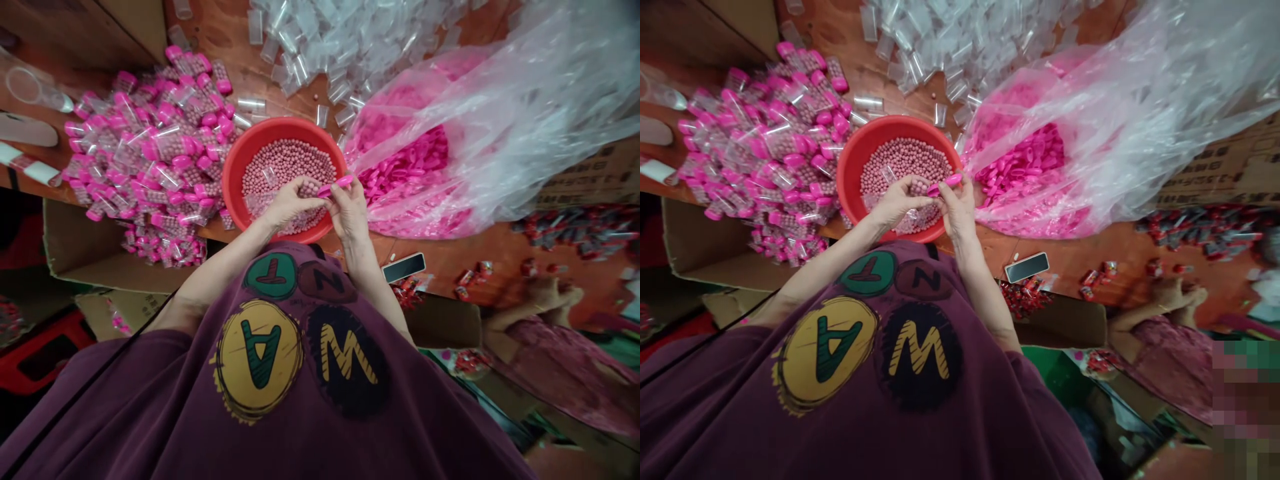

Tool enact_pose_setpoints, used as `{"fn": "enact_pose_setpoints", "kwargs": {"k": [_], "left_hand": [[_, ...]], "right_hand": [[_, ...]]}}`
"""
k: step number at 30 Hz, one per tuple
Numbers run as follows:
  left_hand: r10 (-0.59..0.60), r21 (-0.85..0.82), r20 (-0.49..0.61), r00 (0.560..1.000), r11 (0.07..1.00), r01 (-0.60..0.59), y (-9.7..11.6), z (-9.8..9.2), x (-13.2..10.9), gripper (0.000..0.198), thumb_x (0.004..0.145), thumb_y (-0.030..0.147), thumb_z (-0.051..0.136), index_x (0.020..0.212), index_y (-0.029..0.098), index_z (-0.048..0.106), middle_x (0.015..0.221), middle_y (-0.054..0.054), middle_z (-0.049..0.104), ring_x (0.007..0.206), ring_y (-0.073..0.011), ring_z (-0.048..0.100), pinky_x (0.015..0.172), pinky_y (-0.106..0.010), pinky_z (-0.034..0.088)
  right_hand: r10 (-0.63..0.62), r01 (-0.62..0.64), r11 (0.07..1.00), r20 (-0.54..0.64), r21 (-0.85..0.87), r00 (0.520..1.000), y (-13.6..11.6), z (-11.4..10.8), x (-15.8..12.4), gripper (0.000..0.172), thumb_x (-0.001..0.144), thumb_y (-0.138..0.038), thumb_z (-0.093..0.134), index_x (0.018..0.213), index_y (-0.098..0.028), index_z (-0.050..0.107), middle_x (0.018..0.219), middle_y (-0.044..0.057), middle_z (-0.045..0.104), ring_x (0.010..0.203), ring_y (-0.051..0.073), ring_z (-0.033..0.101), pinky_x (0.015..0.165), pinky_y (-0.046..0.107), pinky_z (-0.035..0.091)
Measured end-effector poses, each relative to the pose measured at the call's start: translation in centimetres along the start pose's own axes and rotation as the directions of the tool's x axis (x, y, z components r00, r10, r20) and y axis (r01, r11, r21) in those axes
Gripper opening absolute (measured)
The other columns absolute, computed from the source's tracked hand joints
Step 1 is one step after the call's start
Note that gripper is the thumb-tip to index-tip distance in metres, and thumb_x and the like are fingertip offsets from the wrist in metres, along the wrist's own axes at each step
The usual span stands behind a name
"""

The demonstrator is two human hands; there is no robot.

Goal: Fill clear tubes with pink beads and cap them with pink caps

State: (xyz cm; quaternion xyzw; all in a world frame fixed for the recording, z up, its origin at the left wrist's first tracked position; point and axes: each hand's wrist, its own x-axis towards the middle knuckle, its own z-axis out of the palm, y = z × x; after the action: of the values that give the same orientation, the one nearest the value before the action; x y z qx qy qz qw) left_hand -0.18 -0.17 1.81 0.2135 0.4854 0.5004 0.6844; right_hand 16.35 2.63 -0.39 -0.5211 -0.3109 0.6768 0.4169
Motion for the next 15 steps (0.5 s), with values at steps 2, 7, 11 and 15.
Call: {"fn": "enact_pose_setpoints", "kwargs": {"k": [2,7,11,15], "left_hand": [[0.019,0.032,-0.072,0.997,0.999,-0.017,-0.1,-0.1,0.0,0.035,0.066,0.01,0.091,0.092,0.019,0.069,0.083,0.005,0.068,0.078,-0.0084,0.063,0.08,-0.024,0.054],[0.014,0.057,-0.146,0.989,0.998,-0.006,0.1,-0.5,0.1,0.027,0.071,0.004,0.081,0.089,0.019,0.068,0.077,0.007,0.062,0.069,-0.0071,0.056,0.07,-0.022,0.047],[0.04,0.099,-0.167,0.985,0.995,-0.024,0.7,-0.7,0.3,0.032,0.065,-0.004,0.075,0.084,0.019,0.064,0.075,0.007,0.06,0.074,-0.0082,0.057,0.075,-0.022,0.049],[0.034,0.128,-0.14,0.99,0.992,-0.016,0.8,-0.6,0.2,0.029,0.069,0.002,0.078,0.086,0.02,0.063,0.077,0.006,0.059,0.077,-0.0102,0.058,0.08,-0.025,0.051]], "right_hand": [[0.017,-0.017,1.0,-0.011,0.006,1.0,0.0,0.8,-0.2,0.067,0.074,-0.063,0.1,0.125,-0.037,0.064,0.121,-0.001,0.074,0.112,0.02,0.075,0.097,0.042,0.074],[0.05,-0.05,0.999,0.03,-0.012,0.998,-1.1,1.4,-1.0,0.059,0.067,-0.065,0.105,0.101,-0.03,0.071,0.107,-0.002,0.075,0.099,0.018,0.075,0.096,0.041,0.072],[0.116,-0.097,0.983,0.122,-0.154,0.986,-2.0,1.0,-2.0,0.056,0.068,-0.069,0.102,0.09,-0.027,0.073,0.087,-0.003,0.074,0.075,0.013,0.067,0.079,0.035,0.068],[0.073,-0.02,0.933,0.133,-0.36,0.988,-1.6,1.0,-2.4,0.059,0.07,-0.076,0.098,0.087,-0.025,0.074,0.077,-0.003,0.072,0.065,0.012,0.059,0.071,0.033,0.063]]}}
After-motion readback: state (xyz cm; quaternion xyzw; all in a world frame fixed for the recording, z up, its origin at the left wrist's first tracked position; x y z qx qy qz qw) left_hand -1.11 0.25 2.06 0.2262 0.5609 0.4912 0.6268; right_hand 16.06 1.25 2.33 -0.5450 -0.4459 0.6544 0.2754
